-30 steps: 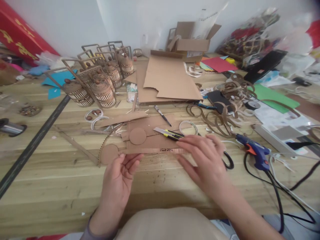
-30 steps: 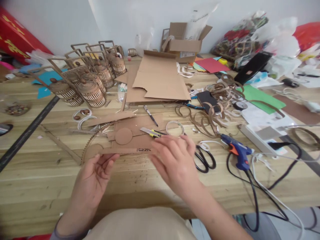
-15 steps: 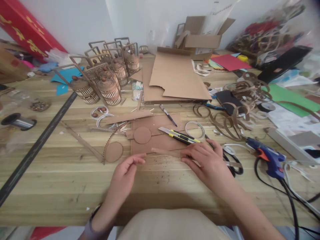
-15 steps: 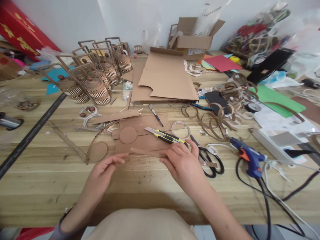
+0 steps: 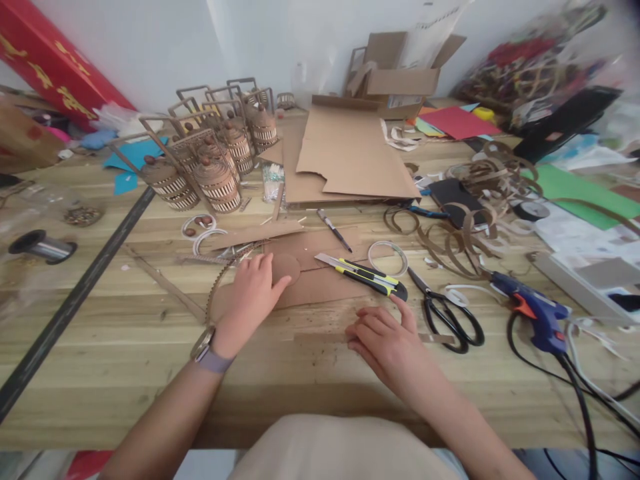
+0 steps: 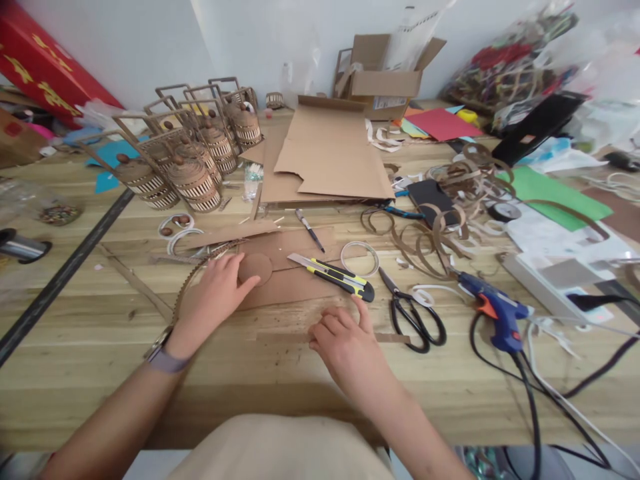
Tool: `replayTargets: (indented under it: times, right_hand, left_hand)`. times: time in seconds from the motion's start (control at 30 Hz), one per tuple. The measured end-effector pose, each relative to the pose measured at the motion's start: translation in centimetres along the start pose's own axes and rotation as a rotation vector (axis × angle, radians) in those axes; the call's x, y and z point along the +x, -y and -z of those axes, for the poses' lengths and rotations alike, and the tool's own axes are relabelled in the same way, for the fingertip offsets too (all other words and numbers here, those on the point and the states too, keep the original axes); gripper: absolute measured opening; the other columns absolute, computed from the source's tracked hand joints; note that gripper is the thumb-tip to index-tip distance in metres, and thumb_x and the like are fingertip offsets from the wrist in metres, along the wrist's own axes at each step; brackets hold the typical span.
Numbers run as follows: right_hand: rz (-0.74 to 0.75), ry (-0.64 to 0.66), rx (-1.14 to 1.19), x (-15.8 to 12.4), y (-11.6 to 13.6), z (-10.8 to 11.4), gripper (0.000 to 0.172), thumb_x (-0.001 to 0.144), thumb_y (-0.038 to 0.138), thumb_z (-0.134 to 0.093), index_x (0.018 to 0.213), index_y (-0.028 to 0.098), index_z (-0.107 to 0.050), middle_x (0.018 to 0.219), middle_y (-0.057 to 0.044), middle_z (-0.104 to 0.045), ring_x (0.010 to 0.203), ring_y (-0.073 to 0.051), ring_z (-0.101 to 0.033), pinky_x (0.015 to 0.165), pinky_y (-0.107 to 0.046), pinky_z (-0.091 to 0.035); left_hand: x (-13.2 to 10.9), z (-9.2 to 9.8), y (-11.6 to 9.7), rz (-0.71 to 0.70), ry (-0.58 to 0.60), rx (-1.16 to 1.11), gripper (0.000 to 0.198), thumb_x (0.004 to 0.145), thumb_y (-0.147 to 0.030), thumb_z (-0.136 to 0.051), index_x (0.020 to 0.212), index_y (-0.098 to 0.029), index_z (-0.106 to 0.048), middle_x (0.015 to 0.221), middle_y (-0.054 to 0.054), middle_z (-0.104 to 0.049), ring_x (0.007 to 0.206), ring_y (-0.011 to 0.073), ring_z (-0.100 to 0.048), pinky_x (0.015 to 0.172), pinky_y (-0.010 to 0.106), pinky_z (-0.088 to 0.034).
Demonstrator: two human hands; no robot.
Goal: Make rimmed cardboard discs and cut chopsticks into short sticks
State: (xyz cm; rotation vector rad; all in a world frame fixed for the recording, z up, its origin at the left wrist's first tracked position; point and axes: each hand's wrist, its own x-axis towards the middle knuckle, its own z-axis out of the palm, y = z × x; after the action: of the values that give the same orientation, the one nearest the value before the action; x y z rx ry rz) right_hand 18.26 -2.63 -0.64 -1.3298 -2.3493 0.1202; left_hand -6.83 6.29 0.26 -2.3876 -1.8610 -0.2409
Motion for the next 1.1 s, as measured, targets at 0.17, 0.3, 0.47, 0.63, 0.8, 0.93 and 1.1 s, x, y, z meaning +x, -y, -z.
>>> replayTargets:
  times: [0.17,0.3,0.47,0.63,0.8,0.93,1.1]
  right_hand:
    - [0.01,-0.01,-0.047,-0.3,0.2,-0.7,0.015,0.095,0.02,-0.053,0.084,0.023,-0.063,0.077,0.002,-0.07,0.1,-0.018,-0.064,0.114,-0.044,-0.007]
    - [0.028,-0.009,-0.068,-0.2,0.2,-1.1,0.016,0.094,0.02,-0.055,0.081,0.023,-0.063,0.075,0.002,-0.07,0.099,-0.018,-0.064,0.115,-0.044,-0.004]
    - [0.024,-0.016,-0.078,0.0,0.4,-1.1,0.023,0.097,0.019,-0.048,0.08,0.022,-0.063,0.075,0.0,-0.07,0.098,-0.019,-0.063,0.115,-0.045,-0.006]
    - [0.025,-0.035,-0.129,0.1,0.5,-1.3,0.027,0.099,0.018,-0.044,0.081,0.021,-0.064,0.074,0.0,-0.068,0.099,-0.019,-0.062,0.115,-0.047,-0.006]
    - [0.022,-0.015,-0.132,0.3,0.5,-1.5,0.027,0.099,0.02,-0.045,0.08,0.021,-0.064,0.074,0.0,-0.068,0.1,-0.019,-0.062,0.115,-0.047,-0.008]
    - [0.031,-0.008,-0.147,0.4,0.5,-1.5,0.023,0.097,0.019,-0.049,0.081,0.021,-0.065,0.076,0.0,-0.069,0.1,-0.019,-0.062,0.115,-0.047,-0.009]
    - [0.02,-0.006,-0.161,0.2,0.6,-1.7,0.021,0.096,0.018,-0.052,0.08,0.021,-0.066,0.076,0.0,-0.068,0.101,-0.019,-0.061,0.115,-0.048,-0.007]
  left_hand:
    - [1.3,-1.4,0.3,-0.056,-0.001,0.057,0.052,0.079,-0.038,-0.074,0.119,-0.008,-0.06,0.111,0.018,-0.065,0.101,0.0339,-0.058,0.091,0.044,-0.047]
    - [1.3,-1.7,0.2,-0.032,-0.089,-0.097,0.059,0.075,-0.025,-0.078,0.127,-0.012,-0.054,0.115,0.016,-0.061,0.107,0.0308,-0.057,0.093,0.041,-0.047]
    - [0.0,0.0,0.1,-0.078,-0.086,-0.517,0.011,0.083,-0.014,-0.065,0.092,-0.019,-0.062,0.091,0.004,-0.066,0.084,0.0201,-0.064,0.075,0.032,-0.052]
    - [-3.7,2.4,0.3,-0.418,-0.306,-0.723,0.023,0.084,-0.001,-0.054,0.082,-0.023,-0.061,0.096,0.002,-0.071,0.1,0.0206,-0.062,0.087,0.038,-0.05]
    - [-6.3,3.0,-0.1,-0.416,-0.299,-0.715,0.03,0.082,0.005,-0.055,0.088,-0.024,-0.061,0.107,0.002,-0.072,0.113,0.0213,-0.057,0.093,0.04,-0.048]
    - [-6.9,2.5,-0.9,-0.256,-0.105,-0.984,0.02,0.088,-0.004,-0.052,0.091,-0.023,-0.058,0.106,0.003,-0.074,0.105,0.0194,-0.066,0.088,0.034,-0.052]
    - [-7.0,2.1,-2.2,0.266,0.229,-0.998,0.015,0.088,-0.035,-0.058,0.09,-0.02,-0.061,0.061,-0.004,-0.064,0.047,0.0122,-0.055,0.041,0.02,-0.037]
